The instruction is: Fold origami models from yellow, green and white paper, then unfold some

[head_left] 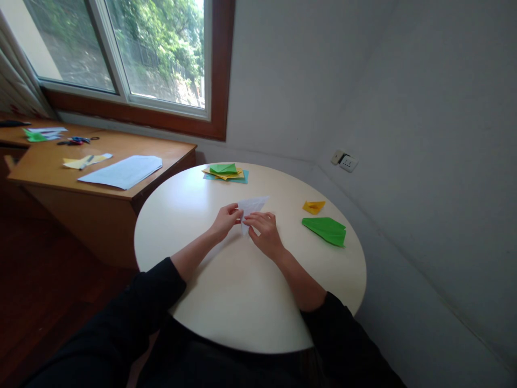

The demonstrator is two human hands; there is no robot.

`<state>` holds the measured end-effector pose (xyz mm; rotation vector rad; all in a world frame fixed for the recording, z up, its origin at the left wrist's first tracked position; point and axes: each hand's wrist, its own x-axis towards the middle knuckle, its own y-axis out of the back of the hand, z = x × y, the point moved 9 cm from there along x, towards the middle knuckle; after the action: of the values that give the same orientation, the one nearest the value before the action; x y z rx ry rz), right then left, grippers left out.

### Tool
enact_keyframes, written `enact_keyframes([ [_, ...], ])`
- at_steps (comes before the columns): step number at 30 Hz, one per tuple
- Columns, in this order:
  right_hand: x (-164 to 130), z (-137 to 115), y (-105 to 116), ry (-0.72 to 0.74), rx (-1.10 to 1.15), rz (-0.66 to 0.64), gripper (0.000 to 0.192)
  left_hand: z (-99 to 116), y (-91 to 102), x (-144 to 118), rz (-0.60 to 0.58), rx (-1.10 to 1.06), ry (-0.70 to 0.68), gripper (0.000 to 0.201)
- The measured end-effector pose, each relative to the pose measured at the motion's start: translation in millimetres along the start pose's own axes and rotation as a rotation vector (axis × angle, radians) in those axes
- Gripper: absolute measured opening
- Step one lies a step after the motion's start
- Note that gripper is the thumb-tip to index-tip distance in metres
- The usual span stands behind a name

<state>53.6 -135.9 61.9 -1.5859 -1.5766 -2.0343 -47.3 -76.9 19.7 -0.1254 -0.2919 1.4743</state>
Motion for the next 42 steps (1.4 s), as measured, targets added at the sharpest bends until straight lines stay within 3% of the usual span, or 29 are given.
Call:
enact_keyframes([
  [9,1,7,12,-0.066,-0.069,0.085,0.017,-3,5.5,3,0.018,0.059,-0.009,0.027],
  [16,2,9,15,-0.078,-0.073,0.087,0.013,8,1.4,0,0.008,0.206,-0.097,0.024],
  [21,1,15,14,-0.096,-0.087,0.085,0.013,9,3.0,-1,0.021,0.250,-0.096,0.048],
  [27,0,18,12,-0.108,-0.103,0.081,0.014,9,-5.0,-1,-0.071,0.279,-0.124,0.076],
  [35,-1,26,12,-0.179,-0.098,0.072,0.019,15,-5.0,-1,-0.062,0.325,-0.152,0.067],
  [42,-5,43,7,-0.305,0.048,0.058,0.015,12,-10.4,-1,-0.147,0.294,-0.159,0.069],
])
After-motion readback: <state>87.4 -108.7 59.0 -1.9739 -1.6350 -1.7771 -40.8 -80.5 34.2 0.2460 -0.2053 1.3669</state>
